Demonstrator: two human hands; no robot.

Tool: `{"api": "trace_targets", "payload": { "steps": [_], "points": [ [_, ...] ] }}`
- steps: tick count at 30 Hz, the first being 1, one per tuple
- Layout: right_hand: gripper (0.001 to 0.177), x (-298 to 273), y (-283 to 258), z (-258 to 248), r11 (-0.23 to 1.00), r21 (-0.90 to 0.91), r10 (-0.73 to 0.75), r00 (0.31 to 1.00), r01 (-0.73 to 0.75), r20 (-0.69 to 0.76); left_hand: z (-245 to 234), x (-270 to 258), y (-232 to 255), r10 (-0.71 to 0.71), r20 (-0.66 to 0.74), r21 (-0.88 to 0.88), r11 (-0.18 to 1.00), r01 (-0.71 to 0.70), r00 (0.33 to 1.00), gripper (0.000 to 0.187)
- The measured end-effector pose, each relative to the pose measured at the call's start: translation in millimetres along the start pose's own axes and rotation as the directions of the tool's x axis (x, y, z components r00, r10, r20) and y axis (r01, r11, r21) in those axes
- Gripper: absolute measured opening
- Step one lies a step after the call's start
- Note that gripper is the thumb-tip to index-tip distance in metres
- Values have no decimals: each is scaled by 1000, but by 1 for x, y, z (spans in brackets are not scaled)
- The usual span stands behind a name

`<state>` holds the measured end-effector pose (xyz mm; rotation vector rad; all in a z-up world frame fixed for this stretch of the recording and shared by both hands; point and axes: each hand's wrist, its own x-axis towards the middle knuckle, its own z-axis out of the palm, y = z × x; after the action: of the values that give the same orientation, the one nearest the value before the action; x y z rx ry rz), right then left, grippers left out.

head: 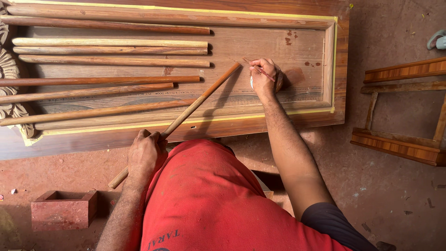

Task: The person applies a brown finish to several cylindrical wooden rods using a small paintbrush. They hold each rod with one hand and paint it with the other, repeatedly dipping the brush into a container of finish. Finished rods are placed on a wooden workbench alongside a carved wooden piece.

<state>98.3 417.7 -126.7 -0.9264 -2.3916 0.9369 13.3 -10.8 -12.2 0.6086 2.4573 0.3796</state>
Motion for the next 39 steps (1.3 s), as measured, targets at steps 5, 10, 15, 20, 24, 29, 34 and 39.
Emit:
{"api": "trace_targets", "payload": {
  "steps": [5, 10, 15, 20, 24, 29, 34, 39],
  "points": [
    [17, -36, -45, -9, 809, 402, 272, 880, -429, 390, -2, -2, 2, 42, -44, 31, 999, -40, 998, 28],
    [24, -93, -88, -11, 523, 602, 21, 715, -603, 699, -9, -10, 12, 8, -15, 67, 998, -7, 1000, 25],
    [15, -47, -67, -20, 822, 307, 364, 857, -480, 365, -10, -14, 17, 45, -40, 140, 989, -39, 998, 21],
    [10, -35, -59, -17, 999, -41, 3, 996, 1, 88, -5, -15, 13, 148, -118, 161, 979, -128, 982, 19],
    [25, -90, -87, -9, 790, 557, -86, 853, -257, 515, 1, -15, 8, 170, -127, 191, 971, -144, 977, 19],
    [26, -72, -83, -15, 718, 534, 120, 835, -446, 537, 3, -15, 7, 171, -140, 185, 972, -144, 975, 15],
    [19, -8, -23, -21, 887, 205, 356, 895, -415, 270, 3, -15, 8, 193, -159, 183, 970, -163, 968, 14],
    [13, -2, -3, -11, 992, -115, 50, 999, -50, 3, -3, -14, 12, 150, -119, 168, 977, -129, 982, 14]
  ]
}}
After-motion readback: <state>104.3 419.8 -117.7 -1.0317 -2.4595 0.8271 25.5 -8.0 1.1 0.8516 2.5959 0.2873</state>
